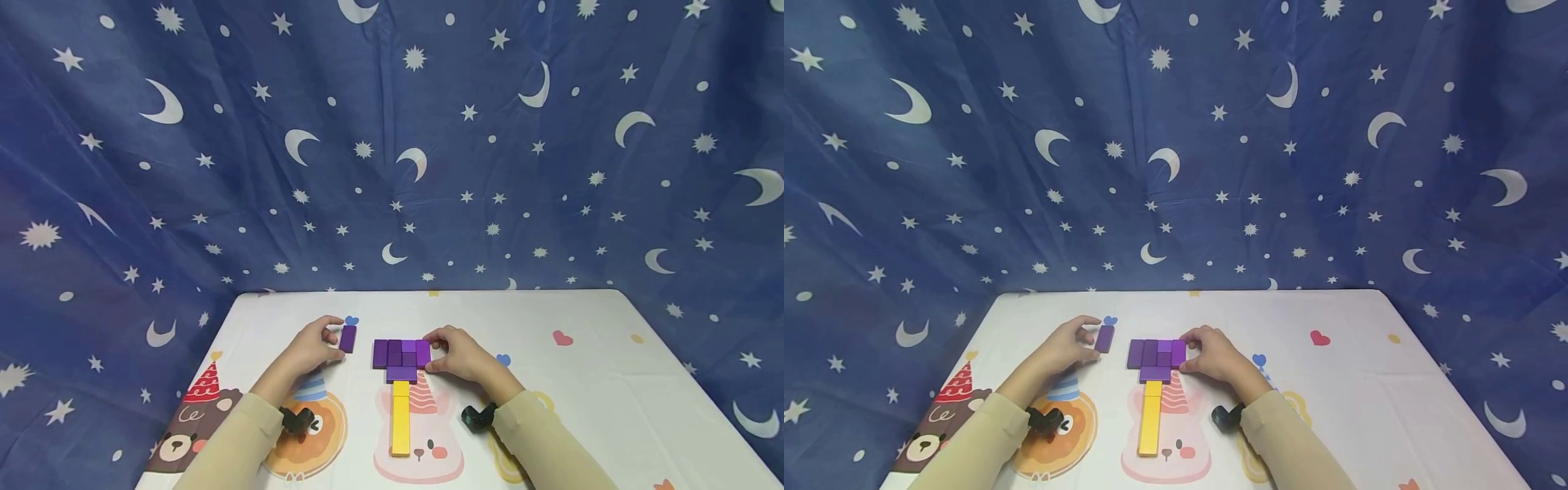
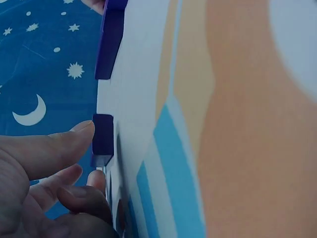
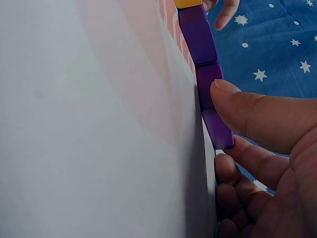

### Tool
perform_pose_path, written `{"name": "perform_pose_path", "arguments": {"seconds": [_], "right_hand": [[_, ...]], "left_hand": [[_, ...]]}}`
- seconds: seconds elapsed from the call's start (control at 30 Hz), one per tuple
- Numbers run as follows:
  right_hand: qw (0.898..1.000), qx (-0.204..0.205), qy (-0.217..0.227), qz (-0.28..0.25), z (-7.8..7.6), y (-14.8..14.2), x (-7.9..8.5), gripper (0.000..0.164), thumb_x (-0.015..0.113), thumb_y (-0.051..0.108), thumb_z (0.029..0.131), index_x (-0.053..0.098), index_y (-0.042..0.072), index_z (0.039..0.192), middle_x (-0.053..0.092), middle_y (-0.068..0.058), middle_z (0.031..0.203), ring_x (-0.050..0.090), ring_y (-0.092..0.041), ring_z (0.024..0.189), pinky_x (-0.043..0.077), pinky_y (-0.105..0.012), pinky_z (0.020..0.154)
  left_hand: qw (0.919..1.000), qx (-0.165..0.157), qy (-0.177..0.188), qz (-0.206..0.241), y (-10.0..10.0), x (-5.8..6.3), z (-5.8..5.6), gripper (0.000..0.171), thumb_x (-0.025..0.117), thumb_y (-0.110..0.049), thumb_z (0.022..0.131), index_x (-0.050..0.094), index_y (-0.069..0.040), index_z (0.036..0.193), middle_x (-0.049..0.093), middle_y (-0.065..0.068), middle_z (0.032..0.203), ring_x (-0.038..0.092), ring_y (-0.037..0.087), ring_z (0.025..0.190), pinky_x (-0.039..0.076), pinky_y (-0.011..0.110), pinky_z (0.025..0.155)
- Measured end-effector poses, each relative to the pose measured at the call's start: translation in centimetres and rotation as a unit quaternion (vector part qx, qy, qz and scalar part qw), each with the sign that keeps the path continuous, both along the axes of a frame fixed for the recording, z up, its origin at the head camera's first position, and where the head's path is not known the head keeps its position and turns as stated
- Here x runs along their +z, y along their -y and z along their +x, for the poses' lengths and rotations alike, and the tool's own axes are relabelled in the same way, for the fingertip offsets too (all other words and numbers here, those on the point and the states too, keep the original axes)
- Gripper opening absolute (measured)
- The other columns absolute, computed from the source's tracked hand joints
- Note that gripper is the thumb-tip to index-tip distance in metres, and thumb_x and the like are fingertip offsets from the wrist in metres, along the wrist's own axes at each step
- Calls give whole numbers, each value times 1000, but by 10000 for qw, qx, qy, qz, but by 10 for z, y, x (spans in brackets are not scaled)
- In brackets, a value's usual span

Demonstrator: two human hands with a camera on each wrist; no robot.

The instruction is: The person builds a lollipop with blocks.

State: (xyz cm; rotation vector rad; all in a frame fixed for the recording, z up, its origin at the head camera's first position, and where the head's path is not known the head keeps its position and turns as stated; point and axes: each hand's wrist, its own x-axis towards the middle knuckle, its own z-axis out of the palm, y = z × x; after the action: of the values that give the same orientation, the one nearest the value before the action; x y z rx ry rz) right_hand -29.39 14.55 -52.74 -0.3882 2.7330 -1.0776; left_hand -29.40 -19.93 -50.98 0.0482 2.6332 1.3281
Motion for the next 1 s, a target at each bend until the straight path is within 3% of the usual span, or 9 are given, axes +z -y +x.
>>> {"name": "perform_pose_path", "arguments": {"seconds": [0.43, 0.63, 1.0], "right_hand": [[10000, 0, 0, 57, 0, 1, 1, 52, 97, 21, 78, 76, 16, 125, 63, 2, 103, 54, -18, 100, 47, -40, 96], [10000, -4, 26, 70, 0, 1, 0, 52, 97, 22, 78, 75, 17, 125, 64, 3, 104, 54, -18, 100, 48, -41, 97], [10000, -12, 50, 58, 0, 1, 0, 52, 97, 21, 78, 75, 17, 126, 64, 3, 104, 54, -19, 101, 48, -41, 97]], "left_hand": [[9993, -341, 139, 95, 8, -2, -17, 70, 88, 2, 80, 62, -5, 145, 62, 8, 97, 50, 16, 70, 44, 29, 61], [9981, -518, 284, 199, 8, -1, -20, 71, 87, 7, 77, 63, -3, 144, 64, 9, 101, 49, 13, 62, 44, 27, 56], [9969, -716, 316, -36, 6, 3, -24, 68, 89, 4, 78, 64, -3, 141, 64, 8, 103, 51, 14, 68, 46, 27, 57]]}}
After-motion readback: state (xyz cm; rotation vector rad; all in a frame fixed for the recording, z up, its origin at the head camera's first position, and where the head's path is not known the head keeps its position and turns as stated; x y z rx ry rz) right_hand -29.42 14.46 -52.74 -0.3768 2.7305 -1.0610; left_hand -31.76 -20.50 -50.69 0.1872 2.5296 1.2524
